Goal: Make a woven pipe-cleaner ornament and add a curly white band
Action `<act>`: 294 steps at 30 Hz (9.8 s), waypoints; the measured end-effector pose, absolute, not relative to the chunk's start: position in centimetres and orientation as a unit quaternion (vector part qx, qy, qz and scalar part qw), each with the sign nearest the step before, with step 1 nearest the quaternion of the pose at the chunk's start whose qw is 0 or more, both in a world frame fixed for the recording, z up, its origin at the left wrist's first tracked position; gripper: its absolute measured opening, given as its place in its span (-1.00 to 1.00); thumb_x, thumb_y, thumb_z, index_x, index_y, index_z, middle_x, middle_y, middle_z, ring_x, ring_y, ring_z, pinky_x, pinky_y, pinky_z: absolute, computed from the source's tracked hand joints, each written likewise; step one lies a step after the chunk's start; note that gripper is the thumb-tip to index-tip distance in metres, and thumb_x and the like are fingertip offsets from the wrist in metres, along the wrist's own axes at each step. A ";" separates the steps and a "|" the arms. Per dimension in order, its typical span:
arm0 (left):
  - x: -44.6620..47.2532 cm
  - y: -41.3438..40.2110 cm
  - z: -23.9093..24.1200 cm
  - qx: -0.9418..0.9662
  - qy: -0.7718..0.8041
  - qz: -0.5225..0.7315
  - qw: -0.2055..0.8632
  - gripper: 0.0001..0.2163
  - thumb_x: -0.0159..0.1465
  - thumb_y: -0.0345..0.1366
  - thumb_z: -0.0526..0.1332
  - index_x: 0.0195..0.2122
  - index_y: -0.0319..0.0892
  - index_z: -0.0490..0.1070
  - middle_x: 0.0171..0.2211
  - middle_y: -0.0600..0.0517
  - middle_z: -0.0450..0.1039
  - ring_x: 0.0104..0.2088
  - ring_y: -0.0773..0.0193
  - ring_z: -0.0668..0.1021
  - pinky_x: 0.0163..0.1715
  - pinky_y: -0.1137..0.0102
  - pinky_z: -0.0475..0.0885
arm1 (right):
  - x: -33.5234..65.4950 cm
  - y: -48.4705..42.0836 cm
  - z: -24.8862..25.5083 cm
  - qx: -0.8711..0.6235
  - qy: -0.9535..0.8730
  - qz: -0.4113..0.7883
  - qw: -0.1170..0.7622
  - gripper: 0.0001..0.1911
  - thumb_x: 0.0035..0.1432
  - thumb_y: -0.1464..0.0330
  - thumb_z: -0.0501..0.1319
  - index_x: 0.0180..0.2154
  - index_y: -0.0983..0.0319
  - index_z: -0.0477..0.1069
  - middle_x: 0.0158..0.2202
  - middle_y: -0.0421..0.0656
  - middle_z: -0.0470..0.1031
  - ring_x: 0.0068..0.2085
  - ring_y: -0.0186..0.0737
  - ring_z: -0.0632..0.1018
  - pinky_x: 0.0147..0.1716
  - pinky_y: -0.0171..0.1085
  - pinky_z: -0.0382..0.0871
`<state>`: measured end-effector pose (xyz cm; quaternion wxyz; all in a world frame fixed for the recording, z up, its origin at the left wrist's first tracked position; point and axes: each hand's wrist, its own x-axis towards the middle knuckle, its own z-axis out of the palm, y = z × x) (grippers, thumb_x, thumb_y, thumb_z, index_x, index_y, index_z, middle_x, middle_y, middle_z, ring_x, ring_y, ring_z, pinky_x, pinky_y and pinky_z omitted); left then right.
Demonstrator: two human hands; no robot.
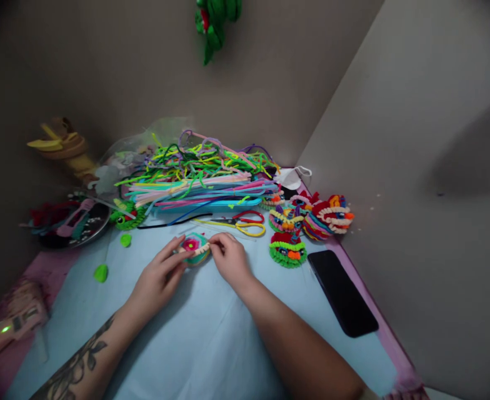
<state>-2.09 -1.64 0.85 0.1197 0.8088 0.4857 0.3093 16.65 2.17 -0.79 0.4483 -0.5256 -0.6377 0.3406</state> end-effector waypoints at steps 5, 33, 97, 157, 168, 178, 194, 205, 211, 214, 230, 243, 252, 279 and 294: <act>-1.6 -1.0 0.4 0.793 0.484 0.332 0.163 -0.78 0.28 -0.36 0.12 -0.06 -0.16 0.42 0.19 -0.18 0.27 0.20 0.04 0.32 0.09 0.11 0.37 | 16.7 1.8 -0.5 -0.506 -0.633 0.343 0.476 -0.87 0.06 0.46 0.13 -0.39 0.19 0.45 -0.35 -0.16 0.47 -0.29 -0.23 0.51 -0.30 -0.29 0.43; -0.6 -1.5 0.7 0.686 0.539 0.451 0.189 -0.76 0.14 -0.40 0.26 -0.17 -0.14 0.29 0.00 -0.16 0.38 0.02 0.09 0.47 -0.05 0.16 0.42 | 16.3 -1.9 1.3 -0.447 -0.626 0.397 0.501 -0.68 -0.02 0.35 0.30 -0.16 0.15 0.35 -0.31 -0.19 0.38 -0.30 -0.25 0.44 -0.29 -0.28 0.36; -1.6 -3.7 3.2 0.752 0.465 0.370 0.285 -0.89 0.26 -0.33 0.15 -0.22 -0.11 0.43 -0.32 -0.01 0.52 -0.26 0.20 0.51 -0.19 0.30 0.36 | 17.7 -1.7 2.9 -0.396 -0.780 0.189 0.447 -0.83 0.18 0.51 0.15 -0.24 0.15 0.43 -0.34 -0.14 0.52 -0.27 -0.20 0.48 -0.23 -0.17 0.37; -2.2 -2.6 2.5 0.871 0.426 0.201 0.136 -0.85 0.30 -0.35 0.07 -0.23 -0.04 0.42 -0.34 0.06 0.53 -0.23 0.22 0.47 0.12 0.10 0.05 | 16.9 -1.6 1.9 -0.461 -0.806 0.257 0.270 -0.85 0.19 0.54 0.10 -0.30 0.22 0.39 -0.28 -0.09 0.40 -0.16 -0.11 0.38 -0.12 -0.10 0.32; -2.1 -2.7 2.8 0.875 0.431 0.192 0.109 -0.86 0.33 -0.34 0.04 -0.22 -0.12 0.38 -0.34 0.04 0.49 -0.23 0.21 0.45 0.09 0.08 0.08 | 16.8 -1.6 1.6 -0.469 -0.823 0.219 0.234 -0.87 0.22 0.47 0.14 -0.23 0.20 0.43 -0.23 -0.10 0.44 -0.13 -0.13 0.38 -0.09 -0.14 0.28; -2.3 -2.6 2.9 0.880 0.431 0.179 0.094 -0.87 0.33 -0.34 0.03 -0.22 -0.11 0.37 -0.33 0.04 0.49 -0.21 0.19 0.44 0.08 0.07 0.08 | 16.8 -1.6 2.1 -0.466 -0.816 0.256 0.225 -0.85 0.20 0.53 0.09 -0.29 0.23 0.39 -0.28 -0.10 0.40 -0.16 -0.13 0.37 -0.12 -0.14 0.29; -2.0 -2.5 2.5 0.850 0.438 0.264 0.123 -0.93 0.29 -0.38 0.10 -0.24 -0.17 0.35 -0.38 0.03 0.45 -0.29 0.22 0.42 -0.09 0.22 0.28 | 16.6 -2.0 1.7 -0.466 -0.818 0.185 0.282 -0.90 0.15 0.49 0.18 -0.28 0.20 0.42 -0.24 -0.09 0.40 -0.14 -0.09 0.36 -0.12 -0.11 0.31; -1.8 -2.8 2.6 0.862 0.437 0.245 0.081 -0.89 0.28 -0.42 0.10 -0.25 -0.13 0.38 -0.39 0.05 0.48 -0.25 0.23 0.45 0.01 0.16 0.19 | 16.2 -2.1 1.4 -0.474 -0.747 0.265 0.383 -0.84 0.00 0.57 0.20 -0.41 0.20 0.44 -0.36 -0.15 0.39 -0.22 -0.16 0.40 -0.22 -0.19 0.31; -1.8 -2.9 2.4 0.874 0.421 0.234 0.061 -0.83 0.24 -0.48 0.12 -0.24 -0.10 0.42 -0.40 0.07 0.51 -0.24 0.22 0.46 0.05 0.12 0.15 | 16.0 -2.0 1.4 -0.495 -0.717 0.287 0.398 -0.82 -0.08 0.59 0.23 -0.53 0.20 0.47 -0.42 -0.18 0.35 -0.27 -0.19 0.41 -0.24 -0.21 0.30; -1.9 -2.8 2.3 0.880 0.413 0.223 0.068 -0.80 0.24 -0.49 0.11 -0.21 -0.08 0.42 -0.37 0.08 0.54 -0.21 0.21 0.47 0.09 0.08 0.09 | 16.1 -1.8 1.5 -0.496 -0.719 0.289 0.393 -0.82 -0.08 0.58 0.24 -0.54 0.19 0.49 -0.39 -0.17 0.39 -0.25 -0.19 0.43 -0.20 -0.19 0.31; -2.9 -2.7 4.4 0.817 0.373 0.379 0.223 -0.81 0.27 -0.46 0.11 -0.13 -0.12 0.37 -0.18 -0.03 0.46 -0.12 0.24 0.47 -0.10 0.31 0.38 | 17.7 -1.3 3.5 -0.383 -0.685 0.553 0.280 -0.90 -0.02 0.40 0.29 -0.36 0.24 0.51 -0.40 -0.22 0.48 -0.43 -0.33 0.46 -0.43 -0.36 0.31; -0.9 -3.8 2.8 0.695 0.539 0.348 0.326 -0.74 0.18 -0.20 0.25 -0.12 -0.14 0.38 -0.30 0.03 0.55 -0.36 0.27 0.57 -0.35 0.39 0.46 | 16.1 -1.2 1.7 -0.441 -0.406 0.631 0.493 -0.70 -0.10 0.18 0.38 -0.46 0.22 0.37 -0.52 -0.27 0.44 -0.49 -0.35 0.43 -0.44 -0.35 0.33; -1.5 -3.6 3.6 0.734 0.530 0.360 0.225 -0.84 0.27 -0.38 0.10 -0.20 -0.15 0.45 -0.28 -0.01 0.52 -0.24 0.23 0.53 -0.25 0.36 0.43 | 15.6 -1.5 1.0 -0.425 -0.366 0.656 0.506 -0.69 -0.21 0.28 0.45 -0.43 0.23 0.40 -0.47 -0.26 0.50 -0.42 -0.33 0.52 -0.35 -0.33 0.39; -1.8 -0.5 2.4 0.673 0.512 0.446 0.293 -0.85 0.23 -0.30 0.17 -0.24 -0.18 0.50 -0.23 -0.05 0.52 -0.23 0.23 0.56 -0.24 0.37 0.47 | 18.4 0.5 0.6 -0.395 -0.801 0.295 0.339 -0.38 0.02 0.53 0.18 0.14 0.20 0.19 0.21 0.02 0.23 0.24 -0.09 0.23 0.19 -0.01 0.13; -1.6 2.1 1.8 0.581 0.529 0.447 0.427 -0.79 0.13 -0.22 0.22 -0.25 -0.22 0.45 -0.31 -0.03 0.52 -0.31 0.22 0.55 -0.31 0.39 0.45 | 15.5 0.4 -1.1 -0.448 -0.743 0.275 0.415 -0.69 0.01 0.47 0.27 -0.17 0.17 0.32 0.02 0.01 0.36 0.11 -0.07 0.37 0.06 -0.04 0.29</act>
